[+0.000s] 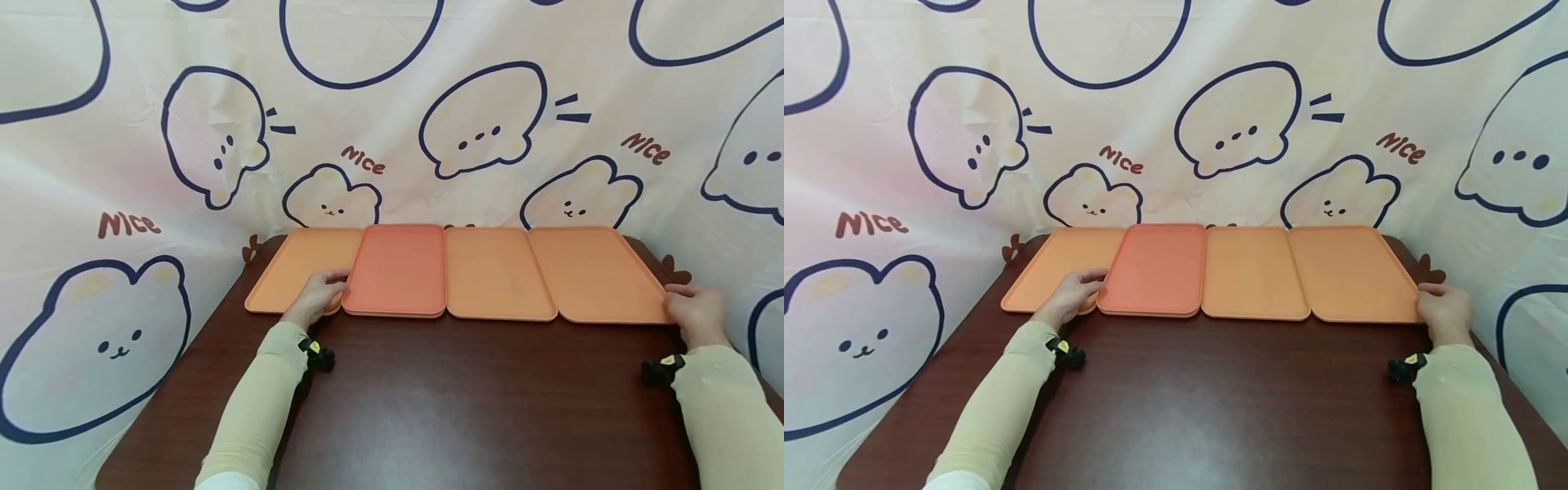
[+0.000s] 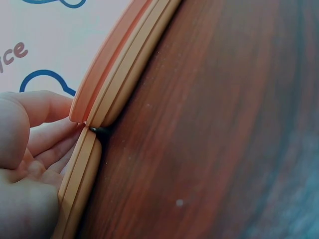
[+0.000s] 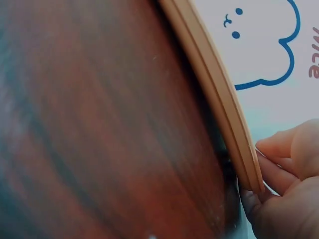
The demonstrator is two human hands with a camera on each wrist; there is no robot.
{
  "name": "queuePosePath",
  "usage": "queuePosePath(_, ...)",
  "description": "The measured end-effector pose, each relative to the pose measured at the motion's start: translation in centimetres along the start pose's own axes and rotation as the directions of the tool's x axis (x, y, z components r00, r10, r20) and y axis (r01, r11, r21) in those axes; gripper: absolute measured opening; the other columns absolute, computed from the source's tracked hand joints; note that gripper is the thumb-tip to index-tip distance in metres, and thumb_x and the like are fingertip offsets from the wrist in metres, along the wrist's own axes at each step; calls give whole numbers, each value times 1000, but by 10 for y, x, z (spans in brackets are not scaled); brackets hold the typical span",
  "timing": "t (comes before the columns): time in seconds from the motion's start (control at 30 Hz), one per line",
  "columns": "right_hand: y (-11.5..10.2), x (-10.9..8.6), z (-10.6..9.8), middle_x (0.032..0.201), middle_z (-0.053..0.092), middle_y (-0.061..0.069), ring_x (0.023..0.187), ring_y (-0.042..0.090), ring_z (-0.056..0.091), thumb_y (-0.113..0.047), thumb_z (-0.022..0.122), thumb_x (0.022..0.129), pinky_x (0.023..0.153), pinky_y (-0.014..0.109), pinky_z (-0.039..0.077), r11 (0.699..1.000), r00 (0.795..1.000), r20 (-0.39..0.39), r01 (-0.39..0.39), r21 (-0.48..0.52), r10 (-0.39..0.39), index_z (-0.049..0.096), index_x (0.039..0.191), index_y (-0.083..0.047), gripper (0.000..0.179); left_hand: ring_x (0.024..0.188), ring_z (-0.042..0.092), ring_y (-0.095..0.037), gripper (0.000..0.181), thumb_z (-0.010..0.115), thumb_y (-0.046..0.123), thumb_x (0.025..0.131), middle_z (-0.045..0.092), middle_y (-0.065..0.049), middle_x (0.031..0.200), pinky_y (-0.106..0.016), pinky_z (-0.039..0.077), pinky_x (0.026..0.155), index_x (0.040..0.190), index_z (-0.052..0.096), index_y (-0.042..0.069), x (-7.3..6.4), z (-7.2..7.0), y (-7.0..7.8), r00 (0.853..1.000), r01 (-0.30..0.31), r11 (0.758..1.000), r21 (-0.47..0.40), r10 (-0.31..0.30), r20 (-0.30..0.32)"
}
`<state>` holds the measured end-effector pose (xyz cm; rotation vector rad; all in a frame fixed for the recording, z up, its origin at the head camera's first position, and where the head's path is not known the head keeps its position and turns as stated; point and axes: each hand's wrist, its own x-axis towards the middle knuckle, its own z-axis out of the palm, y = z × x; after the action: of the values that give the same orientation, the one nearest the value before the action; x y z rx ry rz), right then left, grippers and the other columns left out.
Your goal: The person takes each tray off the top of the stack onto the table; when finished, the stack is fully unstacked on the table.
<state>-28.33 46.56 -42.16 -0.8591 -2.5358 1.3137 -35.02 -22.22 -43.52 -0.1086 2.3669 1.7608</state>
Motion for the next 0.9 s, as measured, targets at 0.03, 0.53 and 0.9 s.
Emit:
queuePosePath(0.03, 0, 0, 2, 162, 43, 32, 138, 43, 44, -18, 49, 105, 76, 17, 43, 999, 1000, 2, 21, -25, -21, 52, 151, 13, 55, 154, 40, -24, 51, 62, 12, 108, 43, -12, 171, -38, 45, 116, 159, 54, 10, 0, 0, 0, 1000, 0, 1000, 2, 0, -1)
queuePosePath(0.53, -11, -12, 3, 163, 43, 31, 139, 45, 40, -31, 41, 113, 75, 16, 38, 987, 989, 1, 145, -73, -146, 47, 158, 4, 57, 161, 33, -28, 52, 62, 12, 108, 43, -14, 171, -48, 36, 129, 159, 53, 6, -1, -1, 0, 1000, -22, 1000, -12, 22, -4)
queuePosePath(0.9, -43, -32, 40, 133, 72, 19, 93, -9, 64, -33, 46, 115, 74, 13, 52, 925, 922, 111, 377, -43, -371, 56, 151, 6, 54, 152, 41, -24, 50, 61, 13, 109, 46, -15, 169, -32, 47, 110, 158, 55, 6, -2, -1, -1, 1000, -28, 1000, -10, 28, 0)
